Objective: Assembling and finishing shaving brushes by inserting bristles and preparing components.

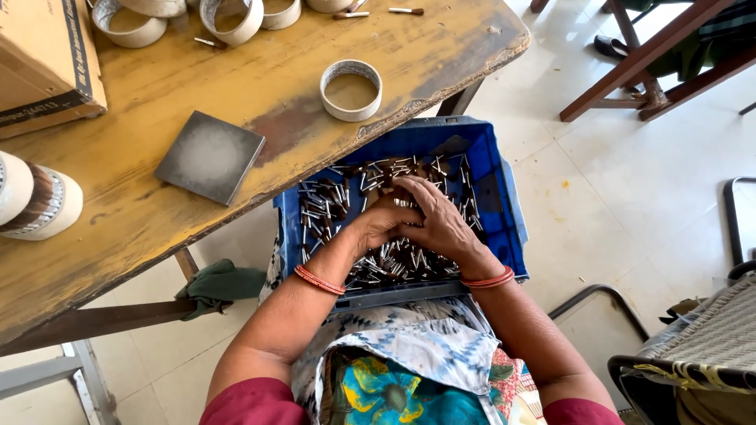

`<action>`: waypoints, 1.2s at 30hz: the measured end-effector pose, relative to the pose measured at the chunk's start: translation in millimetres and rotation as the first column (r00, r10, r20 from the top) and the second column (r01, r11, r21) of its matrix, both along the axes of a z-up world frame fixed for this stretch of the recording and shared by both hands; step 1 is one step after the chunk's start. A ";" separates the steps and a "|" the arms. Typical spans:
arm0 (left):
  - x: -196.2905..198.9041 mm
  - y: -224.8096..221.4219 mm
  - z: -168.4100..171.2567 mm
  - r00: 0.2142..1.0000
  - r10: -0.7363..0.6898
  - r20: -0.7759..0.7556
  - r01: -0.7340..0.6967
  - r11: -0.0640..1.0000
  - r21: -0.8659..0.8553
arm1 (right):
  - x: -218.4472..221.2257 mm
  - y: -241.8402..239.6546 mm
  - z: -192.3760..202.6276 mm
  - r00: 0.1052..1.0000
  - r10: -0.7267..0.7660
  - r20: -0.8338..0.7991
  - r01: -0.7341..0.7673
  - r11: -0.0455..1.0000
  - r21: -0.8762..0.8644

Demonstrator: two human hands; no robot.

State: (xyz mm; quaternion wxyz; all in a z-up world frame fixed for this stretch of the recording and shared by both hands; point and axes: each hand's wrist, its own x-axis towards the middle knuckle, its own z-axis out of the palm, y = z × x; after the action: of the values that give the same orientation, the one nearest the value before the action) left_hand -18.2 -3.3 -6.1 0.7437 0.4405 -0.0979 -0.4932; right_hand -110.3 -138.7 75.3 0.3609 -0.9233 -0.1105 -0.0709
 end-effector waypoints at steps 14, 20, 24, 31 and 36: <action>18.3 0.9 -53.1 0.979 0.032 -0.202 -0.015 0.996 0.085 | 41.5 -2.3 8.7 0.995 0.090 0.049 -0.089 0.996 -0.027; 20.0 -5.3 -48.8 0.947 0.006 -0.323 0.000 1.000 0.018 | 55.3 -11.6 -4.2 0.995 0.021 -0.102 -0.025 0.999 -0.035; 20.4 -11.7 -49.2 0.972 0.011 -0.233 0.000 0.999 0.046 | 55.5 -22.5 -25.7 0.990 0.128 -0.060 -0.133 0.986 -0.105; 32.0 -5.4 7.1 0.655 -0.046 0.755 -0.412 0.815 0.407 | 61.3 -44.6 -14.1 0.988 -0.118 -0.104 0.084 0.955 -0.285; 34.1 -5.0 51.0 0.392 -0.029 0.919 -0.506 0.828 0.242 | 56.1 -60.5 -11.6 0.981 -0.169 -0.091 0.189 0.936 0.296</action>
State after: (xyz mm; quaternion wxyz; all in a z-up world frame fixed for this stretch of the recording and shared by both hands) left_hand 15.9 -8.3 44.9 0.5022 0.8144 -0.2819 -0.0718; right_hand -54.2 -199.2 63.7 0.4939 -0.8648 -0.0021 -0.0900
